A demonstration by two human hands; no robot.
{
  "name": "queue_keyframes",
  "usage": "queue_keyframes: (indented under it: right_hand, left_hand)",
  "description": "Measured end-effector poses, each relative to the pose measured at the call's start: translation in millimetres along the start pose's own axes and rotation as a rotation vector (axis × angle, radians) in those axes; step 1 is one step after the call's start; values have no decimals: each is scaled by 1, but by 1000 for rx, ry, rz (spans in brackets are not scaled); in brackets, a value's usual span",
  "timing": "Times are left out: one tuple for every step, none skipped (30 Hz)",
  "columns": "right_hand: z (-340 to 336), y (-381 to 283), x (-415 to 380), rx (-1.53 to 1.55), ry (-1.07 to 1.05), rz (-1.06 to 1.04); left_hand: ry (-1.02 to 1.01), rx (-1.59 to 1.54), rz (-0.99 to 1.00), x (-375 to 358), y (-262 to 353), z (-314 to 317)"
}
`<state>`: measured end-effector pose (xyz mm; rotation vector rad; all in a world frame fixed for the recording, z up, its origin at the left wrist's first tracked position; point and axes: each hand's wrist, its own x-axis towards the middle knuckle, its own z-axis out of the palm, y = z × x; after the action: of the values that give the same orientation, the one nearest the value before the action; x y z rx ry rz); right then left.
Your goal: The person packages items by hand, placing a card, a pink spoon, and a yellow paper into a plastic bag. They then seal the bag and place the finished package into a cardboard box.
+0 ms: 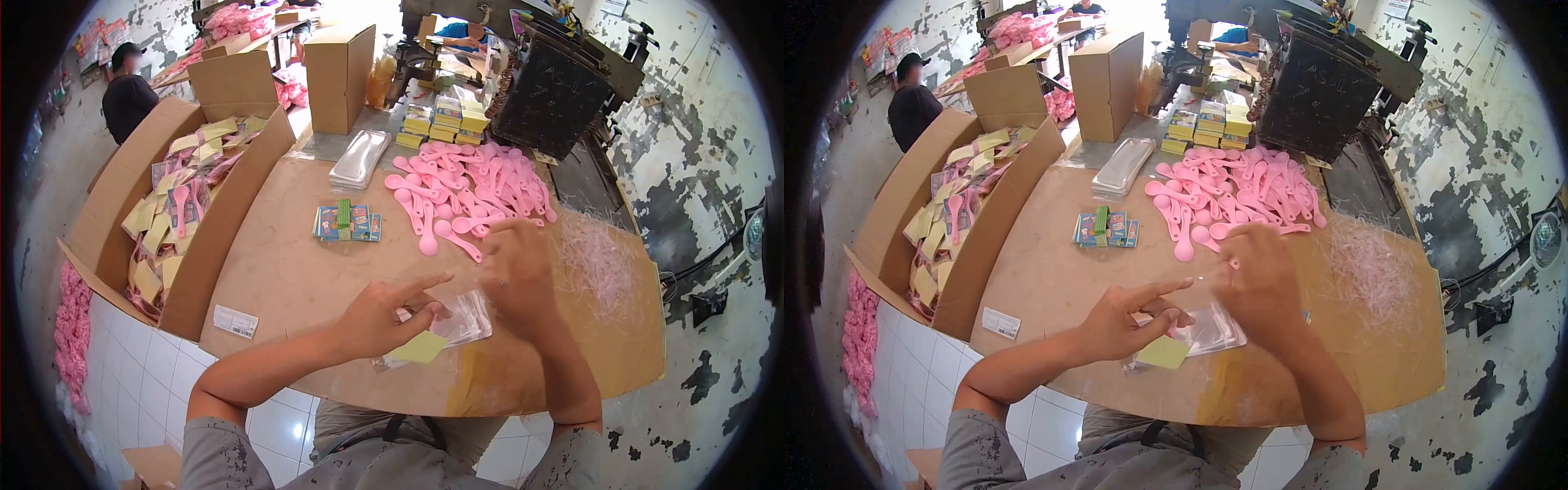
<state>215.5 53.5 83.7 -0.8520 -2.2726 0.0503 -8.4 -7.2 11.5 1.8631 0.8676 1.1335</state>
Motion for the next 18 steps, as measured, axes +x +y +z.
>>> queue_keyframes:
  right_hand:
    - [-14,12,-4,221,-89,161]
    - [-29,25,-9,440,-178,322]
    - [-48,40,-20,730,-239,410]
    - [-69,58,-34,1019,-297,494]
    - [-91,82,-49,1123,-261,449]
    - [-110,108,-64,1227,-224,403]
    - [-123,134,-78,1028,-184,471]
    - [-129,161,-91,828,-144,532]
    - [-132,188,-104,628,-107,588]
    - [-134,214,-117,426,-72,639]
    - [-135,236,-132,148,-63,615]
    - [-136,257,-147,-132,-52,607]
    - [-135,271,-173,-484,-66,521]
    - [-137,266,-176,-556,-59,520]
    - [-139,262,-179,-628,-51,519]
    - [-143,224,-156,-419,-23,609]
    - [-140,192,-137,-207,5,698]
    - [-133,176,-126,-179,4,667]
  left_hand:
    - [-25,-53,-60,0,3,-3]
    - [-51,-106,-120,1,4,-4]
    - [-42,-185,-159,0,4,-4]
    - [-34,-263,-196,0,3,-4]
    - [-27,-340,-231,1,3,-4]
    - [-15,-359,-241,2,3,-4]
    - [-3,-378,-252,3,5,-5]
    - [9,-397,-263,4,6,-5]
    - [10,-411,-260,4,5,-6]
    - [13,-426,-257,5,5,-6]
    - [18,-440,-254,5,5,-6]
    - [24,-442,-254,5,4,-6]
    - [28,-445,-257,5,1,-5]
    - [30,-451,-261,5,-1,-3]
    - [43,-461,-254,7,-2,-2]
    - [57,-470,-247,9,-3,-1]
    - [68,-479,-243,9,-4,0]
    - [62,-474,-257,8,-8,2]
